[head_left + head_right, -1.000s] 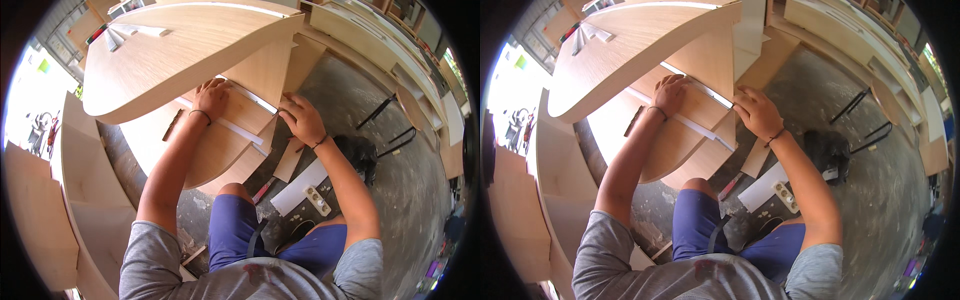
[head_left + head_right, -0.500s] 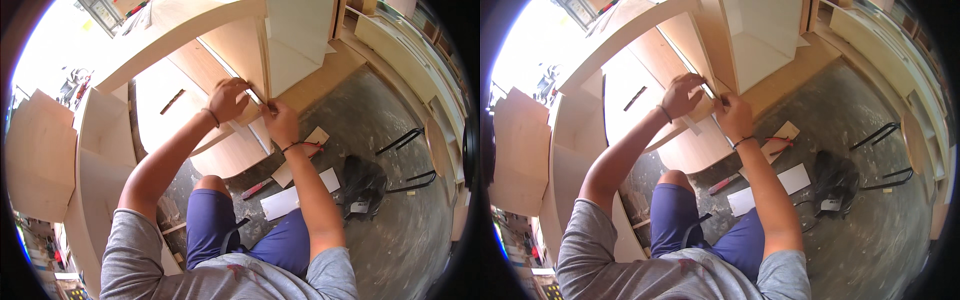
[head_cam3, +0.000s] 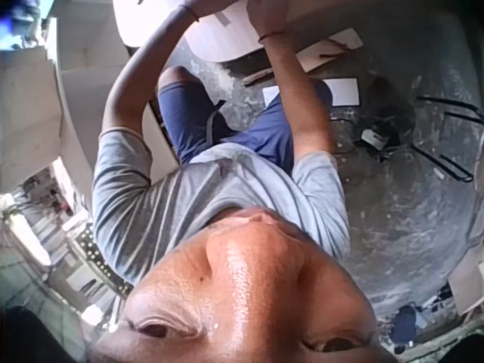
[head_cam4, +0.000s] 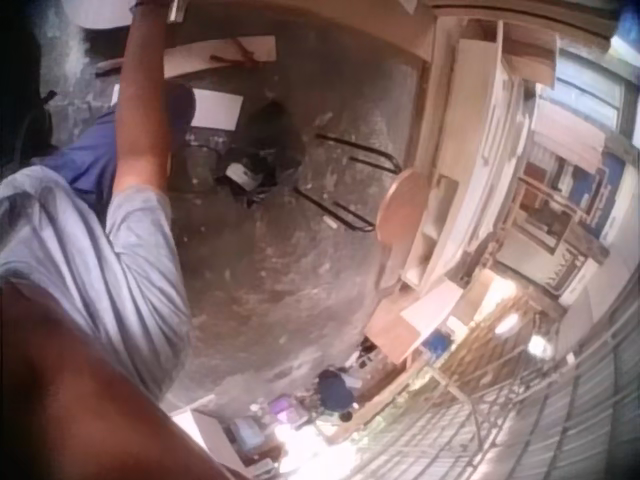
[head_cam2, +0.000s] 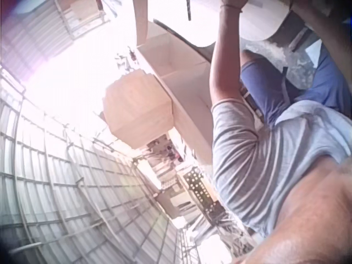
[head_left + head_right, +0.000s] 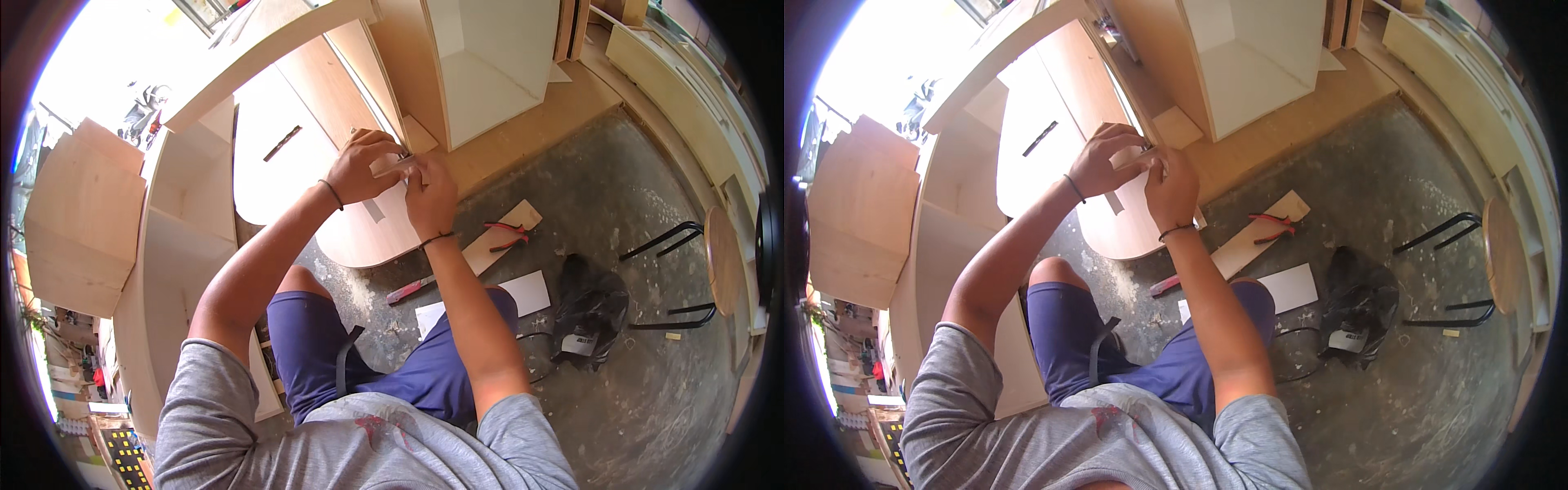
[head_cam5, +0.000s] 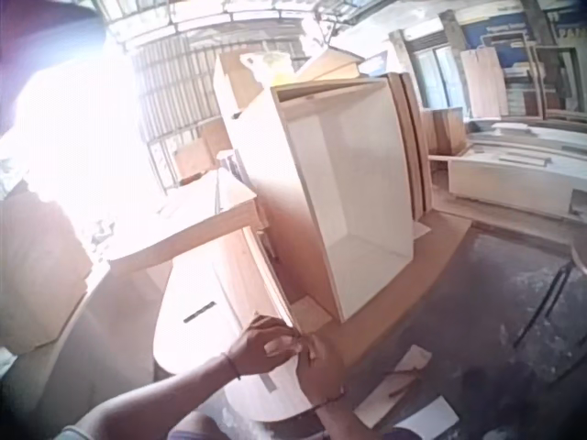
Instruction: The person fits a trim piece into a wooden cabinet groove by hand, trims the excess with pliers, and secures internal components of the furniture using a power drill.
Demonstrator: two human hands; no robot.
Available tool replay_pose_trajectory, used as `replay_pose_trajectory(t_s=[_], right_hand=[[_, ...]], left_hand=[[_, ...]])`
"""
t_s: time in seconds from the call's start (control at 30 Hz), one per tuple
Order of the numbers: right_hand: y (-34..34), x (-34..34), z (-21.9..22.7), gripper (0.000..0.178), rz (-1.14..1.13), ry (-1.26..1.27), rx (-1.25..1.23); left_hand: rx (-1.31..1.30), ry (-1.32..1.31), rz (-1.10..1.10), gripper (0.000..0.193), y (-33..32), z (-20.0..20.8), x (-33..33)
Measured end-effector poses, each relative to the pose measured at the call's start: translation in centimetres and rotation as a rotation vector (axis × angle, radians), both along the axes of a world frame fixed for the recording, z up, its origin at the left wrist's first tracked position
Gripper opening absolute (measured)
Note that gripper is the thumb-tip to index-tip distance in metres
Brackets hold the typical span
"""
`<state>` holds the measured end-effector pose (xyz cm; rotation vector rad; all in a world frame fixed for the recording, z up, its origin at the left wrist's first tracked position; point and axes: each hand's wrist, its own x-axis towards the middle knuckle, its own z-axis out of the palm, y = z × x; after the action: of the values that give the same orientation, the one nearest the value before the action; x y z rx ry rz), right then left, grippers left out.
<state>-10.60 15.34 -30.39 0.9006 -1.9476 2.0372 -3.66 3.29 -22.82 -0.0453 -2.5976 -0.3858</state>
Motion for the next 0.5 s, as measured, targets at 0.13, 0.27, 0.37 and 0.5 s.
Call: replay_pose_trajectory(t_s=[0.13,0.27,0.37,0.5], right_hand=[[0.4,0.5,0.3,0.015,0.178,-0.203,-0.115],[1.3,0.8,1.4,0.024,0.183,-0.216,-0.037],[1.1,0.6,0.6,0.03,0.102,0.01,-0.056],[0.5,0.6,-0.3,0.034,0.021,0.27,0.034]], left_hand=[[-0.064,-0.07,-0.019,0.02,-0.8,0.5,-0.7],[-0.124,-0.037,-0.065,0.017,-0.8,0.3,-1.0],[-0.077,-0.067,-0.045,0.015,-0.9,0.3,-0.9],[-0.022,-0.041,-0.048,0.018,-1.1,0.0,-0.5]])
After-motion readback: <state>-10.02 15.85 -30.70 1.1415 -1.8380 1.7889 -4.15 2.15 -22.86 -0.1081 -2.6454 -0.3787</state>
